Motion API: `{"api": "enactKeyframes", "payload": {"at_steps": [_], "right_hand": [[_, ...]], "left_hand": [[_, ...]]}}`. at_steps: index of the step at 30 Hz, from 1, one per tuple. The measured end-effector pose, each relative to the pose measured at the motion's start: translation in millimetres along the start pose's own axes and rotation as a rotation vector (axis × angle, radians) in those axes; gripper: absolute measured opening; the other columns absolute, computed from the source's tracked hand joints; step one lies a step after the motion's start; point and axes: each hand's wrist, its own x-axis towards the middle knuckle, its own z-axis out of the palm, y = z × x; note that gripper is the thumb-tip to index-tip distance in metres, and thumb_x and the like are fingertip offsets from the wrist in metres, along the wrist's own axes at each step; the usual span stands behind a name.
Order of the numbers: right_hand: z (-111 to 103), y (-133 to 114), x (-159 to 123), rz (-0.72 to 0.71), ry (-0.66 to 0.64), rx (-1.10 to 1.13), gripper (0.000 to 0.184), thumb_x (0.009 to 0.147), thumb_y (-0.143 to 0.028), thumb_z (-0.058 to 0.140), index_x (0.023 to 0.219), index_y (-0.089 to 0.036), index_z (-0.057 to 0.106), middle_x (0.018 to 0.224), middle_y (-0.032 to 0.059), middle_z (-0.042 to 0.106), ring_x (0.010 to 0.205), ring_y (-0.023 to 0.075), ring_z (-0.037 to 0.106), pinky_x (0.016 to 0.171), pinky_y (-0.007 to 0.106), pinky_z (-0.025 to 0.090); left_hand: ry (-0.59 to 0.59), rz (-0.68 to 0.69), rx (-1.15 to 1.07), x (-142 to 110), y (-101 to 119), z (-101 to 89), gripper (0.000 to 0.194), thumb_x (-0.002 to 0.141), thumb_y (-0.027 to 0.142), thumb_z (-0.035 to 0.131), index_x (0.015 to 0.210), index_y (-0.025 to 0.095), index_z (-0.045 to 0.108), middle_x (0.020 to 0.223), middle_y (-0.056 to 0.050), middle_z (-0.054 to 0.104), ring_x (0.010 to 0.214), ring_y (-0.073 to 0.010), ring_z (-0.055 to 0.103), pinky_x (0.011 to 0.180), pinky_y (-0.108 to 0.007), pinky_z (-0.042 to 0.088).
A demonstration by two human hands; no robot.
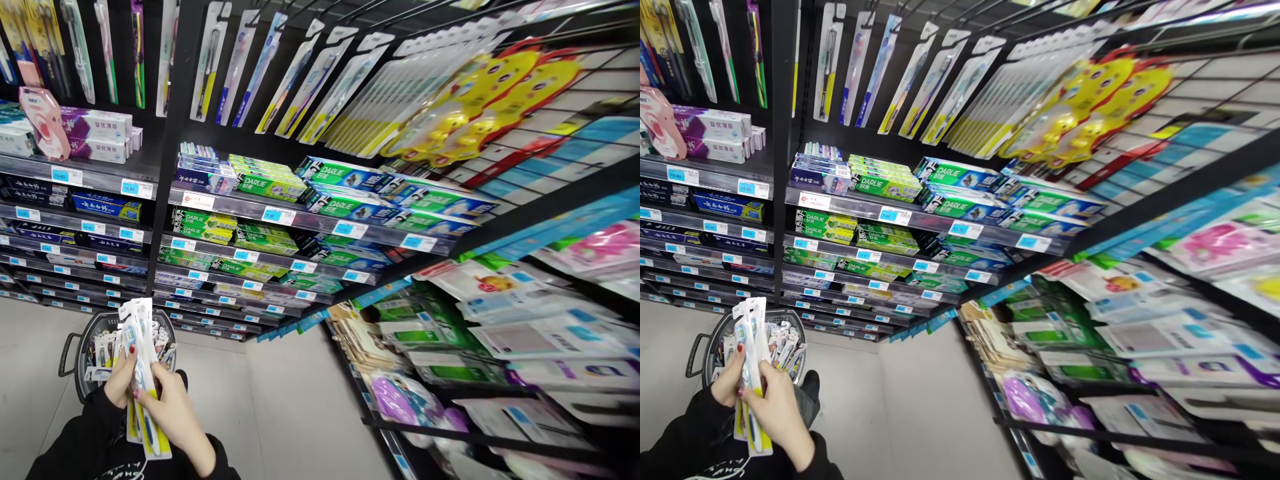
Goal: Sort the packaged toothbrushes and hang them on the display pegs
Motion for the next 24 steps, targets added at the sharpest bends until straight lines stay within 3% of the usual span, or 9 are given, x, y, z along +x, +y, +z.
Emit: {"api": "enactKeyframes", "payload": {"at_steps": [4, 9, 11, 13, 16, 18, 21, 24], "right_hand": [[-2.7, 6.2, 4.5, -0.026, -0.04, 0.289, 0.006, 0.069, -0.021, 0.057, 0.074, -0.017, 0.055, 0.065, -0.0029, 0.051, 0.06, 0.0129, 0.045, 0.056, 0.023, 0.035], [-15.3, 17.0, 5.0, 0.032, -0.122, 0.769, 0.033, 0.063, -0.034, 0.066, 0.09, -0.018, 0.057, 0.08, 0.0028, 0.059, 0.072, 0.0195, 0.055, 0.067, 0.03, 0.042], [-21.7, 20.0, 3.0, 0.106, -0.142, 0.963, 0.043, 0.062, -0.038, 0.066, 0.099, -0.02, 0.052, 0.075, 0.0028, 0.06, 0.064, 0.0194, 0.057, 0.063, 0.032, 0.043], [-28.3, 21.4, 2.5, 0.143, -0.132, 1.07, 0.044, 0.066, -0.04, 0.063, 0.103, -0.022, 0.048, 0.069, 0.0007, 0.058, 0.053, 0.0169, 0.054, 0.054, 0.03, 0.042], [-37.7, 21.7, 6.9, 0.083, 0.102, 0.991, 0.028, 0.074, -0.042, 0.056, 0.095, -0.024, 0.047, 0.068, -0.0021, 0.054, 0.053, 0.0122, 0.051, 0.051, 0.025, 0.04], [-42.8, 22.7, 11.8, 0.04, 0.283, 0.823, 0.022, 0.077, -0.04, 0.054, 0.089, -0.023, 0.048, 0.075, -0.0016, 0.055, 0.063, 0.012, 0.053, 0.058, 0.024, 0.042], [-48.1, 27.5, 17.0, 0.038, 0.48, 0.559, 0.025, 0.073, -0.035, 0.061, 0.088, -0.022, 0.047, 0.08, -0.0003, 0.057, 0.073, 0.0145, 0.056, 0.067, 0.026, 0.044], [-51.4, 35.7, 17.6, 0.102, 0.602, 0.44, 0.032, 0.07, -0.031, 0.063, 0.094, -0.022, 0.043, 0.069, -0.0022, 0.057, 0.063, 0.0153, 0.057, 0.059, 0.026, 0.045]], "left_hand": [[-0.063, 0.013, -0.003, 2.3, -1.4, -8.9, 0.075, 0.069, 0.054, 0.057, 0.129, 0.016, 0.035, 0.102, -0.015, 0.066, 0.096, -0.0273, 0.061, 0.084, -0.038, 0.046], [-0.169, -0.063, 0.037, -2.8, 8.4, -14.6, 0.072, 0.06, 0.027, 0.075, 0.125, 0.021, 0.042, 0.082, -0.007, 0.07, 0.081, -0.0259, 0.064, 0.076, -0.037, 0.049], [-0.2, -0.096, 0.03, -4.6, 11.9, -13.3, 0.071, 0.059, 0.018, 0.074, 0.123, 0.021, 0.044, 0.071, -0.004, 0.069, 0.071, -0.0247, 0.065, 0.07, -0.037, 0.05], [-0.195, -0.126, 0.021, -5.6, 15.1, -10.9, 0.069, 0.06, 0.014, 0.071, 0.123, 0.019, 0.045, 0.075, -0.006, 0.069, 0.071, -0.0251, 0.065, 0.07, -0.037, 0.05], [-0.139, -0.147, -0.008, -6.6, 20.3, -7.6, 0.07, 0.059, 0.012, 0.068, 0.125, 0.018, 0.042, 0.092, -0.008, 0.069, 0.084, -0.0277, 0.064, 0.077, -0.039, 0.049], [-0.129, -0.166, -0.046, -7.5, 23.2, -6.7, 0.072, 0.059, 0.012, 0.067, 0.125, 0.018, 0.041, 0.099, -0.009, 0.068, 0.09, -0.0294, 0.062, 0.081, -0.041, 0.047], [-0.14, -0.182, -0.067, -9.3, 25.0, -6.5, 0.071, 0.06, 0.014, 0.066, 0.126, 0.017, 0.039, 0.105, -0.011, 0.066, 0.095, -0.0311, 0.06, 0.083, -0.043, 0.046], [-0.145, -0.177, -0.046, -10.3, 24.3, -6.3, 0.074, 0.06, 0.013, 0.066, 0.128, 0.02, 0.037, 0.106, -0.01, 0.065, 0.096, -0.0314, 0.06, 0.084, -0.044, 0.047]]}}
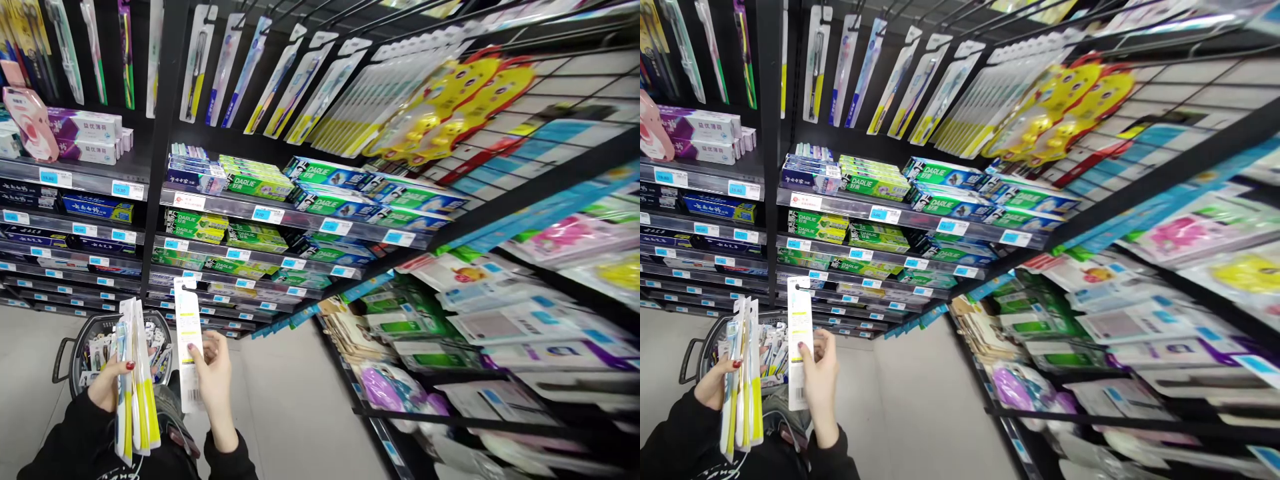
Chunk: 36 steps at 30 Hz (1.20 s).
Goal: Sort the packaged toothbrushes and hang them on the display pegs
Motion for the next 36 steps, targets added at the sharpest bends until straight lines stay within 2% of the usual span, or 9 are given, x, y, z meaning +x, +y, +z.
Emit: {"api": "enactKeyframes", "payload": {"at_steps": [7, 13, 18, 21, 23, 26, 29, 33, 36], "right_hand": [[-11.9, 6.8, 14.3, 0.043, 0.089, 0.063, 0.032, 0.067, -0.029, 0.064, 0.091, -0.019, 0.043, 0.057, -0.0052, 0.052, 0.054, 0.0141, 0.056, 0.051, 0.025, 0.045], [-16.8, -0.7, 27.4, 0.018, 0.101, 0.092, 0.033, 0.068, -0.03, 0.063, 0.092, -0.02, 0.043, 0.056, -0.0066, 0.048, 0.055, 0.0132, 0.055, 0.053, 0.025, 0.045], [-14.8, -10.5, 14.2, -0.068, -0.074, 0.139, 0.032, 0.072, -0.032, 0.063, 0.095, -0.022, 0.042, 0.062, -0.0048, 0.05, 0.057, 0.0133, 0.056, 0.054, 0.025, 0.046], [-7.9, -7.1, 1.6, -0.08, -0.193, 0.13, 0.03, 0.075, -0.031, 0.06, 0.097, -0.022, 0.042, 0.068, -0.0024, 0.053, 0.061, 0.014, 0.057, 0.056, 0.026, 0.047], [0.7, -0.9, -5.8, -0.076, -0.217, 0.085, 0.029, 0.076, -0.029, 0.058, 0.099, -0.022, 0.043, 0.07, -0.002, 0.054, 0.062, 0.0138, 0.056, 0.056, 0.025, 0.047], [17.2, 9.0, -14.3, -0.062, -0.249, 0.006, 0.027, 0.077, -0.026, 0.056, 0.101, -0.021, 0.043, 0.072, -0.0014, 0.054, 0.062, 0.0135, 0.056, 0.055, 0.025, 0.047], [29.6, 13.2, -19.7, -0.065, -0.311, -0.041, 0.025, 0.078, -0.023, 0.053, 0.102, -0.02, 0.045, 0.073, -0.0009, 0.054, 0.064, 0.0136, 0.056, 0.057, 0.024, 0.047], [27.8, 5.2, -23.3, -0.172, -0.265, -0.188, 0.019, 0.081, -0.022, 0.047, 0.1, -0.02, 0.051, 0.082, 0.0029, 0.056, 0.073, 0.0152, 0.055, 0.064, 0.026, 0.045], [21.8, -9.0, -27.6, -0.302, -0.196, -0.311, 0.01, 0.08, -0.023, 0.05, 0.086, -0.02, 0.056, 0.084, 0.0042, 0.054, 0.076, 0.0167, 0.052, 0.067, 0.028, 0.042]], "left_hand": [[-0.049, -0.02, -0.014, -0.7, 0.1, -0.1, 0.08, 0.06, 0.011, 0.067, 0.131, 0.021, 0.031, 0.104, -0.011, 0.066, 0.096, -0.0316, 0.06, 0.083, -0.045, 0.047], [-0.053, -0.06, -0.075, -0.7, -1.8, -6.5, 0.067, 0.064, 0.01, 0.062, 0.127, 0.019, 0.039, 0.104, -0.01, 0.066, 0.103, -0.0317, 0.057, 0.089, -0.049, 0.042], [-0.21, -0.095, -0.168, 1.1, -2.8, -7.9, 0.047, 0.064, 0.017, 0.059, 0.111, 0.011, 0.056, 0.107, -0.012, 0.065, 0.115, -0.0319, 0.047, 0.096, -0.051, 0.036], [-0.3, -0.089, -0.166, 1.0, -2.0, -4.8, 0.049, 0.061, 0.021, 0.06, 0.109, 0.011, 0.057, 0.118, -0.012, 0.059, 0.12, -0.0317, 0.04, 0.097, -0.049, 0.036], [-0.26, -0.063, -0.1, 0.5, -2.3, -3.9, 0.054, 0.058, 0.02, 0.063, 0.111, 0.013, 0.056, 0.115, -0.011, 0.061, 0.116, -0.0326, 0.045, 0.094, -0.048, 0.039], [-0.171, -0.023, 0.007, 0.4, -5.5, -4.7, 0.059, 0.051, 0.013, 0.068, 0.109, 0.013, 0.057, 0.096, -0.01, 0.069, 0.102, -0.0337, 0.056, 0.089, -0.046, 0.043], [-0.139, -0.005, 0.029, 0.5, -10.1, -3.2, 0.056, 0.052, 0.01, 0.067, 0.107, 0.013, 0.059, 0.086, -0.009, 0.071, 0.092, -0.0325, 0.061, 0.085, -0.044, 0.046], [-0.057, 0.067, 0.06, -3.4, -11.7, 7.4, 0.057, 0.055, 0.007, 0.065, 0.111, 0.015, 0.057, 0.085, -0.007, 0.071, 0.089, -0.0288, 0.063, 0.082, -0.039, 0.048], [0.012, 0.118, 0.128, -9.0, -9.4, 19.0, 0.061, 0.056, 0.007, 0.067, 0.115, 0.016, 0.054, 0.089, -0.007, 0.071, 0.093, -0.0288, 0.061, 0.082, -0.037, 0.048]]}}
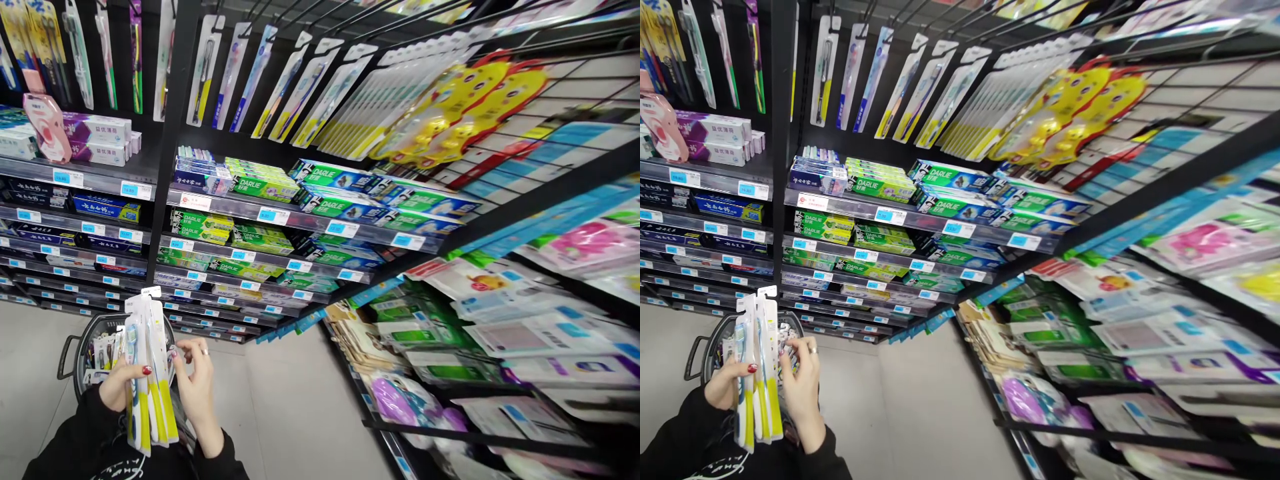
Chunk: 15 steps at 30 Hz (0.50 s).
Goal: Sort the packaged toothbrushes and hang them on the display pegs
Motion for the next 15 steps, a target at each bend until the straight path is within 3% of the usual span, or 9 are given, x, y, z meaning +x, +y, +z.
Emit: {"api": "enactKeyframes", "payload": {"at_steps": [3, 6, 11, 15], "right_hand": [[-0.2, -15.0, -1.5, -0.025, -0.154, -0.033, 0.008, 0.079, -0.023, 0.051, 0.073, -0.02, 0.055, 0.072, 0.0011, 0.053, 0.069, 0.0155, 0.05, 0.064, 0.027, 0.038], [9.6, -23.1, -1.1, 0.064, -0.241, -0.051, 0.012, 0.078, -0.024, 0.051, 0.068, -0.02, 0.051, 0.063, -0.002, 0.05, 0.06, 0.0133, 0.047, 0.057, 0.024, 0.034], [21.1, -16.9, -0.5, 0.067, -0.186, -0.052, 0.021, 0.079, -0.02, 0.047, 0.059, -0.019, 0.041, 0.059, -0.0037, 0.04, 0.057, 0.0113, 0.04, 0.054, 0.023, 0.028], [22.1, -6.7, -3.5, 0.076, -0.116, 0.147, 0.019, 0.084, -0.027, 0.042, 0.067, -0.019, 0.045, 0.065, -0.0016, 0.045, 0.06, 0.0124, 0.043, 0.057, 0.023, 0.035]], "left_hand": [[-0.016, 0.03, 0.077, -2.6, 2.3, 8.7, 0.051, 0.059, 0.009, 0.067, 0.109, 0.013, 0.059, 0.092, -0.009, 0.07, 0.096, -0.0304, 0.06, 0.084, -0.039, 0.046], [-0.021, 0.078, 0.133, -0.7, -1.4, 9.4, 0.042, 0.06, 0.008, 0.067, 0.102, 0.012, 0.063, 0.094, -0.01, 0.069, 0.1, -0.0309, 0.057, 0.088, -0.038, 0.043], [0.022, 0.029, 0.076, 5.0, -13.2, -6.8, 0.049, 0.051, 0.007, 0.074, 0.098, 0.016, 0.063, 0.094, -0.008, 0.069, 0.105, -0.0299, 0.055, 0.09, -0.036, 0.042], [-0.013, -0.048, 0.008, 6.3, -14.8, -12.4, 0.045, 0.055, 0.032, 0.075, 0.095, 0.014, 0.064, 0.093, -0.012, 0.069, 0.104, -0.0319, 0.055, 0.09, -0.04, 0.042]]}}
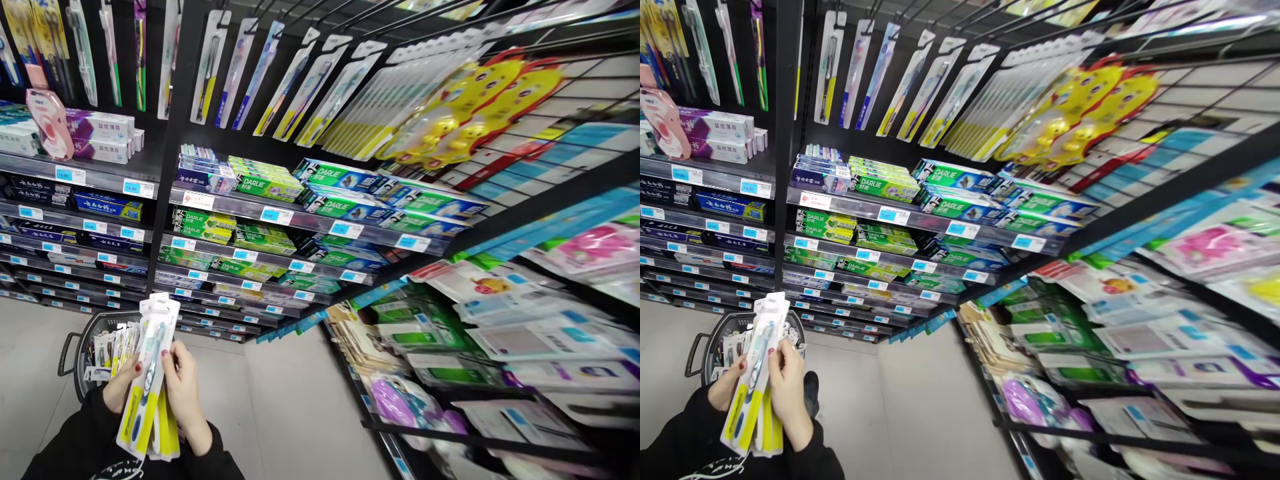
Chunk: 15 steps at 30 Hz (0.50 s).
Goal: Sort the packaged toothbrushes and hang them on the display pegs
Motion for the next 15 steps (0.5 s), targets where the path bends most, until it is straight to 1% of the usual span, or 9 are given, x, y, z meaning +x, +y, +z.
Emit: {"api": "enactKeyframes", "payload": {"at_steps": [2, 4, 7, 8, 11, 13, 15], "right_hand": [[-0.4, 4.2, -1.2, 0.03, 0.032, 0.151, 0.017, 0.085, -0.033, 0.041, 0.078, -0.019, 0.05, 0.075, 0.0016, 0.053, 0.069, 0.0153, 0.05, 0.063, 0.025, 0.041], [-2.6, 7.1, -1.1, 0.08, 0.126, 0.29, 0.02, 0.083, -0.037, 0.044, 0.086, -0.019, 0.052, 0.082, 0.004, 0.057, 0.076, 0.0183, 0.055, 0.069, 0.028, 0.044], [-14.0, 9.7, 3.3, 0.22, 0.315, 0.499, 0.025, 0.079, -0.043, 0.044, 0.088, -0.021, 0.05, 0.078, 0.0045, 0.06, 0.071, 0.0203, 0.059, 0.065, 0.032, 0.047], [-20.5, 10.7, 5.8, 0.279, 0.339, 0.568, 0.027, 0.079, -0.045, 0.042, 0.087, -0.021, 0.05, 0.076, 0.0047, 0.061, 0.068, 0.0209, 0.06, 0.062, 0.033, 0.048], [-44.2, 15.3, 13.5, 0.414, 0.27, 0.722, 0.034, 0.074, -0.052, 0.045, 0.084, -0.02, 0.054, 0.075, 0.0062, 0.062, 0.068, 0.0222, 0.061, 0.059, 0.035, 0.049], [-59.1, 18.9, 16.5, 0.437, 0.225, 0.776, 0.037, 0.071, -0.055, 0.049, 0.08, -0.02, 0.058, 0.076, 0.0073, 0.062, 0.068, 0.0206, 0.061, 0.057, 0.033, 0.048], [-69.6, 21.2, 17.8, 0.43, 0.197, 0.825, 0.039, 0.069, -0.056, 0.051, 0.077, -0.019, 0.06, 0.078, 0.0081, 0.062, 0.067, 0.018, 0.058, 0.053, 0.029, 0.047]], "left_hand": [[0.019, -0.019, -0.024, 0.9, 1.7, 3.6, 0.04, 0.063, 0.038, 0.07, 0.093, 0.012, 0.065, 0.091, -0.013, 0.069, 0.103, -0.0323, 0.056, 0.089, -0.041, 0.043], [0.072, 0.004, -0.033, 2.3, 3.3, 8.3, 0.033, 0.065, 0.033, 0.069, 0.09, 0.012, 0.065, 0.089, -0.011, 0.07, 0.103, -0.0304, 0.057, 0.09, -0.039, 0.042], [0.141, 0.065, -0.024, 4.9, 4.0, 10.5, 0.027, 0.063, 0.027, 0.071, 0.086, 0.013, 0.066, 0.089, -0.008, 0.071, 0.102, -0.0276, 0.058, 0.09, -0.035, 0.043], [0.16, 0.076, -0.02, 5.8, 4.1, 9.4, 0.025, 0.064, 0.026, 0.07, 0.085, 0.014, 0.066, 0.089, -0.007, 0.071, 0.101, -0.0269, 0.058, 0.089, -0.034, 0.043], [0.211, 0.089, -0.006, 8.1, 5.0, 2.7, 0.022, 0.066, 0.023, 0.069, 0.085, 0.014, 0.066, 0.087, -0.006, 0.071, 0.096, -0.0248, 0.061, 0.087, -0.032, 0.044], [0.226, 0.083, -0.001, 9.6, 5.9, -2.0, 0.023, 0.067, 0.023, 0.068, 0.087, 0.014, 0.066, 0.086, -0.006, 0.071, 0.093, -0.0243, 0.062, 0.086, -0.032, 0.045], [0.223, 0.074, 0.001, 10.6, 6.6, -5.0, 0.026, 0.067, 0.026, 0.068, 0.09, 0.013, 0.066, 0.088, -0.007, 0.071, 0.093, -0.0251, 0.062, 0.086, -0.034, 0.045]]}}
